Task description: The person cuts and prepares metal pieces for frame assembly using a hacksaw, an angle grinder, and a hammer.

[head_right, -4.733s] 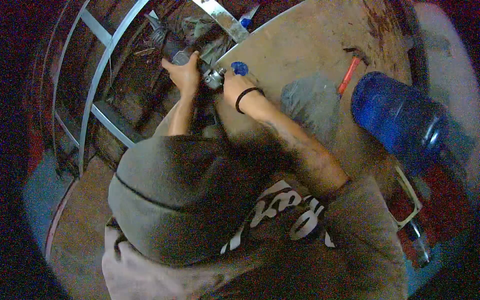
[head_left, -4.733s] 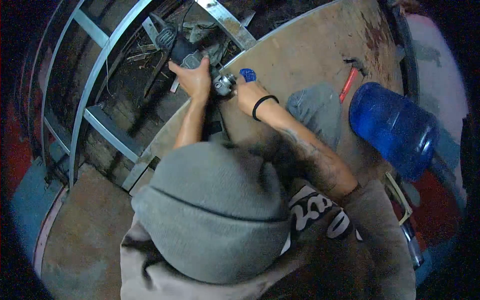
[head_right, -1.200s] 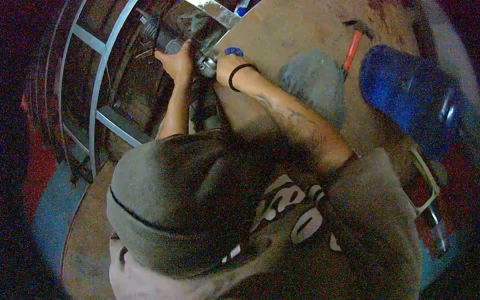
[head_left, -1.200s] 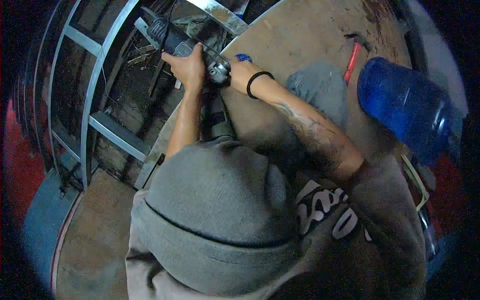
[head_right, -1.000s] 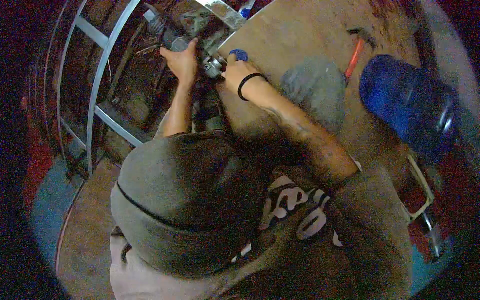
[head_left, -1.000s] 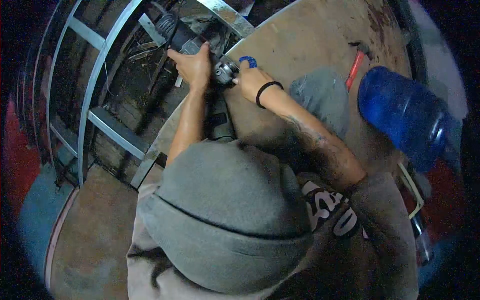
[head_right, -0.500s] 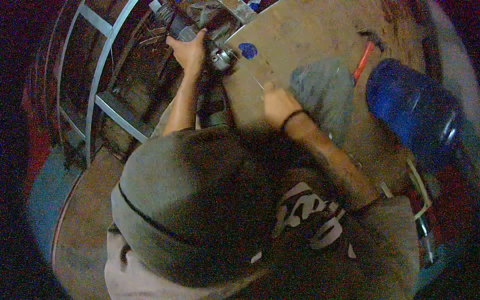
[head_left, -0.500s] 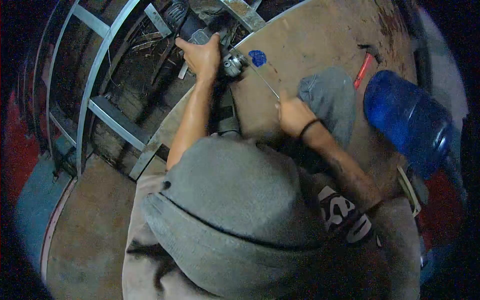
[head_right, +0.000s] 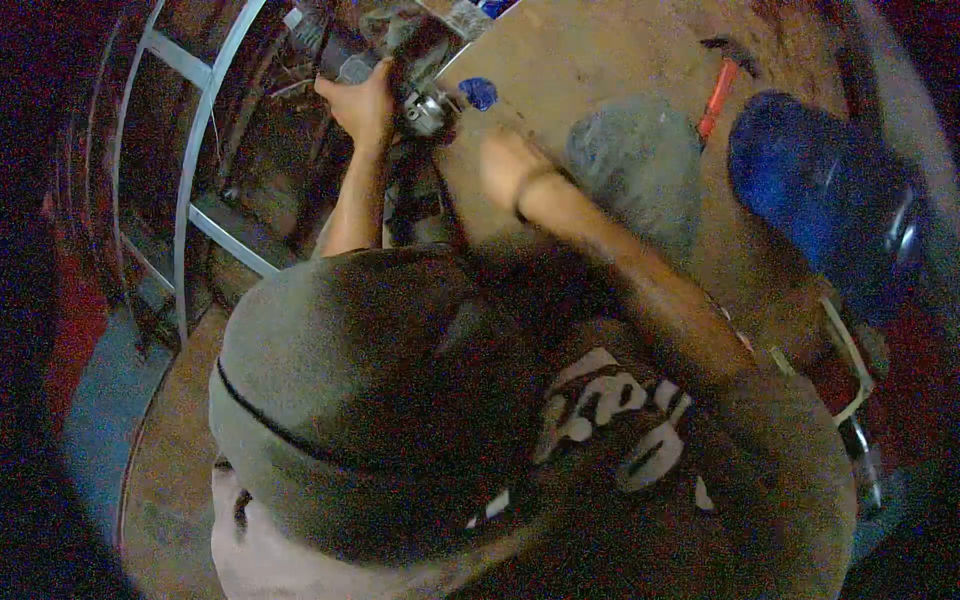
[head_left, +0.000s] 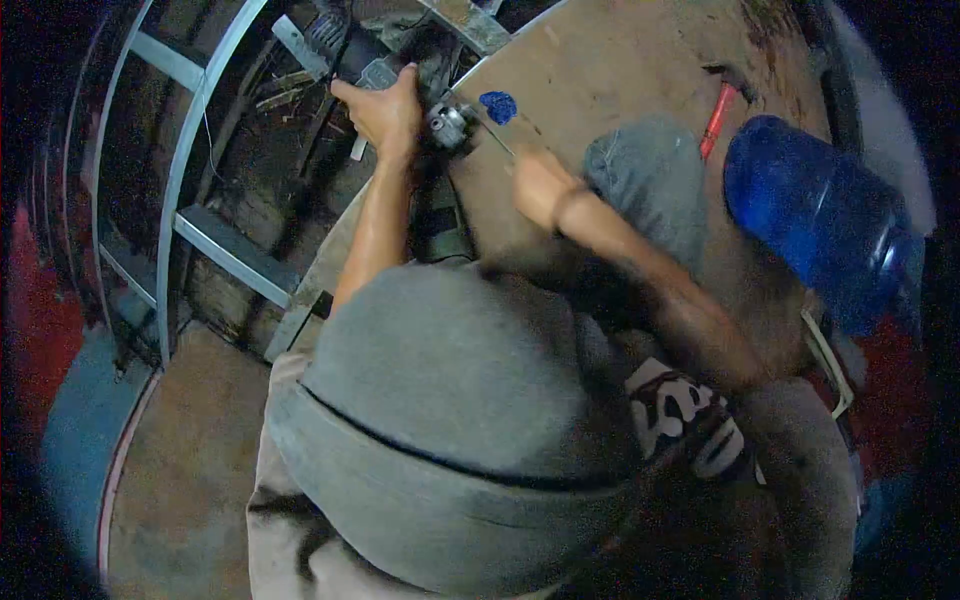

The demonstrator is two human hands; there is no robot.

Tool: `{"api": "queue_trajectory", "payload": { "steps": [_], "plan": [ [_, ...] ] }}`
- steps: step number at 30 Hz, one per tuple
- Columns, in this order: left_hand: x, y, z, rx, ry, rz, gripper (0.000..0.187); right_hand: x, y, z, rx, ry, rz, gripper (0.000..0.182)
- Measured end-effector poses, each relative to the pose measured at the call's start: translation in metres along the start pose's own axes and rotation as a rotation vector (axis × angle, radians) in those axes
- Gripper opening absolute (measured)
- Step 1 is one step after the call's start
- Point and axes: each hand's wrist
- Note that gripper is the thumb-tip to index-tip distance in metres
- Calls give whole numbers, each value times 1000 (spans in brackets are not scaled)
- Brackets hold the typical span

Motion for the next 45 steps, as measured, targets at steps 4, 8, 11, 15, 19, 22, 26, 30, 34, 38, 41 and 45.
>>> {"api": "queue_trajectory", "payload": {
  "steps": [4, 8, 11, 15, 19, 22, 26, 30, 34, 38, 41, 45],
  "plan": [
    [-1, 3, 0, 8, -11, -24, 92, -46, -15, -12, -20, 129, -16, 23],
    [-3, -1, -1, -20, -22, 24, 93, 32, 15, 3, 37, -30, -83, 24],
    [1, -3, 0, -19, -4, 26, 94, 36, 10, 5, 16, -85, -91, 25],
    [-1, 7, 1, 2, -1, 18, 94, -42, -16, -2, 49, 169, 45, 24],
    [-3, 6, 2, -1, -30, 22, 89, -9, -1, -3, 89, 34, 16, 27],
    [-6, -1, -1, -14, -12, 50, 88, 25, 11, 4, 77, -122, -159, 26],
    [-1, 8, 4, 3, -23, 35, 89, -41, 0, -22, 59, 19, 83, 25],
    [-2, 1, 0, 13, -8, -15, 88, -43, -8, -11, 60, 59, 39, 27],
    [-2, 0, 2, 33, -17, 21, 90, 40, 7, 16, -4, -20, -91, 24],
    [0, 1, -1, 29, 5, 13, 94, -18, -10, -2, 58, 50, 52, 22],
    [1, 4, 1, 29, -10, -19, 93, -56, -4, -18, 18, 107, 40, 21],
    [-1, -2, -2, 67, 27, 6, 90, 19, 9, 13, 43, -99, -74, 24]
  ]
}}
Point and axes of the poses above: each hand's wrist, its own x-axis away from the middle knuckle, its own z-axis out of the back of the hand, y = z × x, and after that the axes turned 8 degrees about y, right-handed
